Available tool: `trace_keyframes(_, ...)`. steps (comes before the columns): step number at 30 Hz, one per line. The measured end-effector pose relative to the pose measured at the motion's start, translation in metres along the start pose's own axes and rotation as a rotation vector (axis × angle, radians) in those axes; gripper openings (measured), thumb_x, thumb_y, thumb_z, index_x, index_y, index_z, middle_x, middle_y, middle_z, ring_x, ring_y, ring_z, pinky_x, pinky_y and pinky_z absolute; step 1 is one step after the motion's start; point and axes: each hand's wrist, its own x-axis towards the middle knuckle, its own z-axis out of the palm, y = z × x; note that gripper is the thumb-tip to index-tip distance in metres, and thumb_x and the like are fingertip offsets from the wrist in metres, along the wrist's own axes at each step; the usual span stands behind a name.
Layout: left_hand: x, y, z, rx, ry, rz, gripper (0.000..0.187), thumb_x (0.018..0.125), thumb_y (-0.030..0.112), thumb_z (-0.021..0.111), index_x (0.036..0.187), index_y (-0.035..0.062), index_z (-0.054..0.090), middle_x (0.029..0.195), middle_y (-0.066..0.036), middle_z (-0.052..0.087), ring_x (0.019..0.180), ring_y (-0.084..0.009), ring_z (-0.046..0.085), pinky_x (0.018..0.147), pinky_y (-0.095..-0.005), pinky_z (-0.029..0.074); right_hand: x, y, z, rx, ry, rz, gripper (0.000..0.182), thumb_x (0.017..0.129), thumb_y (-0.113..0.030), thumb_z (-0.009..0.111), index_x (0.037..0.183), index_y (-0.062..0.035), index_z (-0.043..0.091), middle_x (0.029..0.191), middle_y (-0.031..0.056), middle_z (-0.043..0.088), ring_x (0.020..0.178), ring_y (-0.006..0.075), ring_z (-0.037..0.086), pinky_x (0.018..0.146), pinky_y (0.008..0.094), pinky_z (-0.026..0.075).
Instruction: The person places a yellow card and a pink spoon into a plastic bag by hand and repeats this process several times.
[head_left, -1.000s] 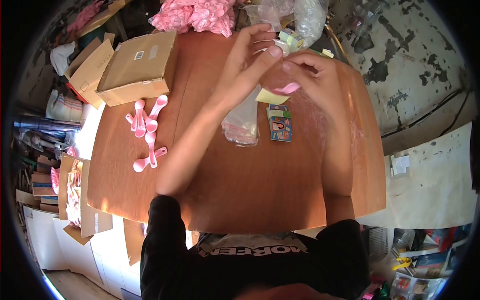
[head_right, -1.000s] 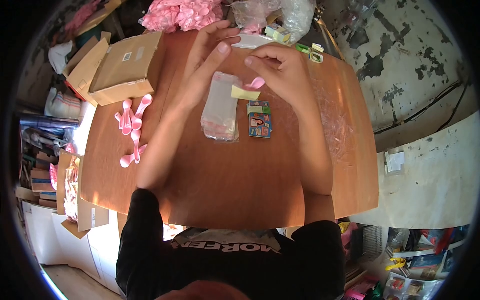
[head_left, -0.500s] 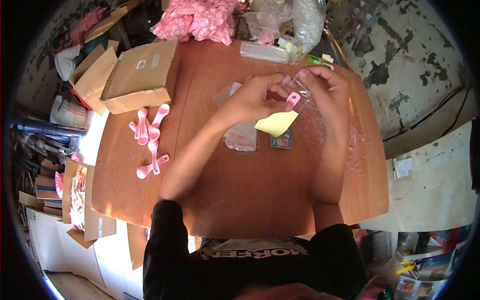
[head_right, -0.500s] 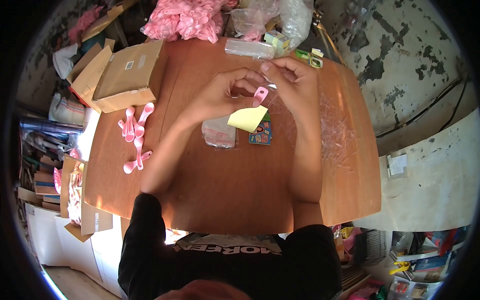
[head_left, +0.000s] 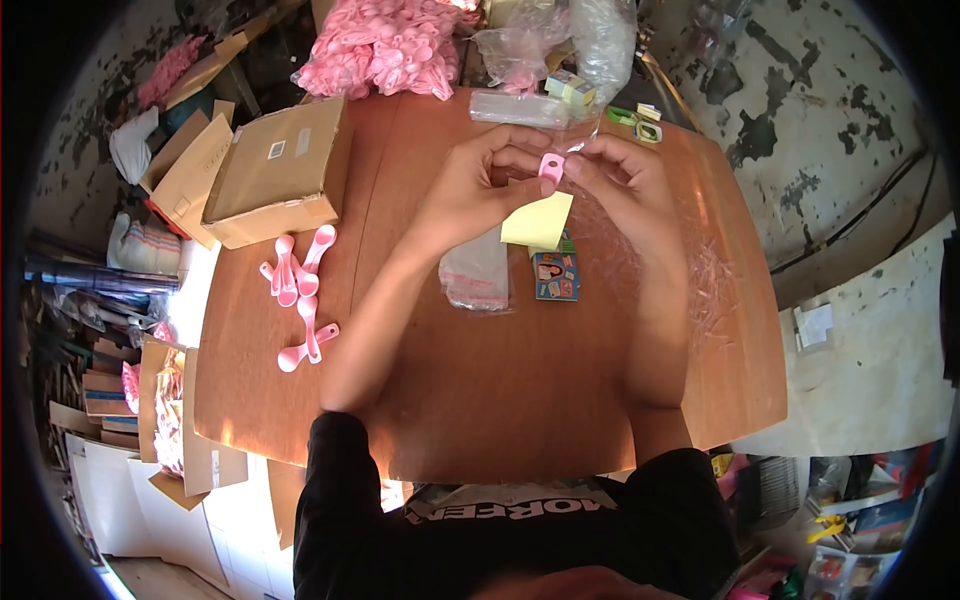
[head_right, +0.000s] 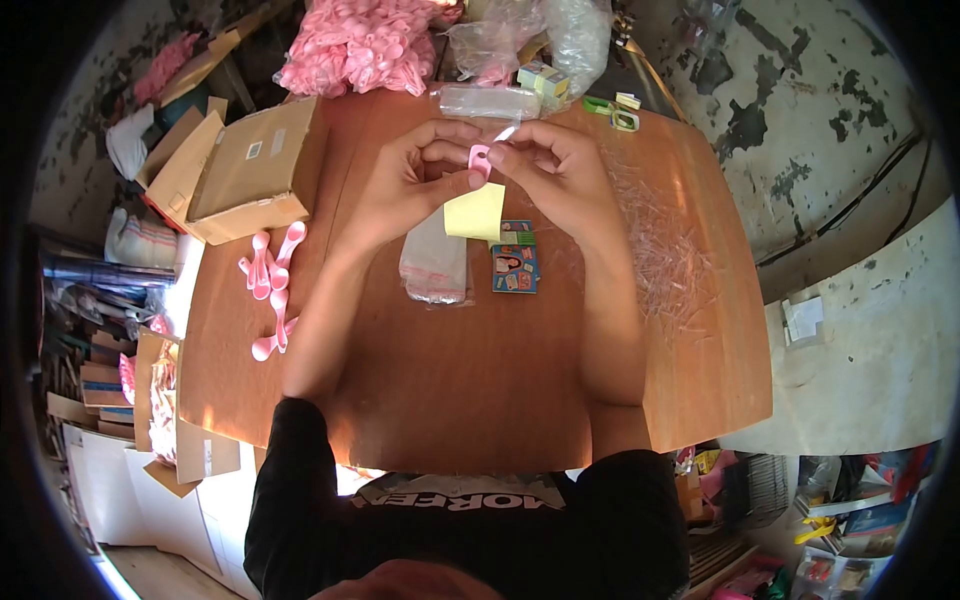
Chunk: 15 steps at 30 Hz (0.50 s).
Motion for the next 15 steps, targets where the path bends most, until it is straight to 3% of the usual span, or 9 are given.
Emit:
trace_keyframes(6,0.001,0.005,-0.001,-0.058,0.061,0.059,0.024,0.093,0.008,0.063,0.114,-0.0024,0.06,0.099,-0.009,0.069,0.089,-0.0126,0.066,0.076,-0.0247,0.053,0.0,0.004,0.005,-0.009,0.145,0.001,0.015,0.089,-0.006,0.066,0.1,0.0052,0.067,0.09,0.0069,0.07,0.083,0.0095,0.064,0.075,0.023,0.053)
trace_keyframes(9,-0.002,0.01,0.003,-0.166,0.175,0.028,0.019,0.093,0.009,0.063,0.106,-0.0043,0.065,0.094,-0.008,0.071,0.08,-0.008,0.064,0.068,-0.023,0.051,0.001,0.005,0.005,-0.12,0.194,-0.079,0.015,0.089,-0.005,0.067,0.099,0.0055,0.068,0.089,0.0072,0.07,0.081,0.0094,0.064,0.072,0.0225,0.053)
trace_keyframes(11,-0.002,0.008,-0.001,0.061,0.226,0.073,0.018,0.093,0.008,0.063,0.105,-0.0039,0.067,0.09,-0.008,0.071,0.078,-0.008,0.064,0.066,-0.0222,0.051,0.002,0.004,0.007,-0.062,0.218,-0.145,0.014,0.088,-0.003,0.067,0.099,0.005,0.068,0.089,0.008,0.07,0.079,0.0095,0.065,0.069,0.0224,0.053)
trace_keyframes(15,-0.002,0.013,-0.009,0.045,0.2,0.079,0.022,0.091,0.009,0.066,0.11,-0.0024,0.066,0.092,-0.006,0.07,0.08,-0.0078,0.064,0.07,-0.0222,0.051,0.0,0.001,0.004,-0.002,0.198,-0.084,0.013,0.088,-0.002,0.067,0.099,0.0045,0.068,0.09,0.0086,0.071,0.077,0.0101,0.065,0.068,0.0231,0.053)
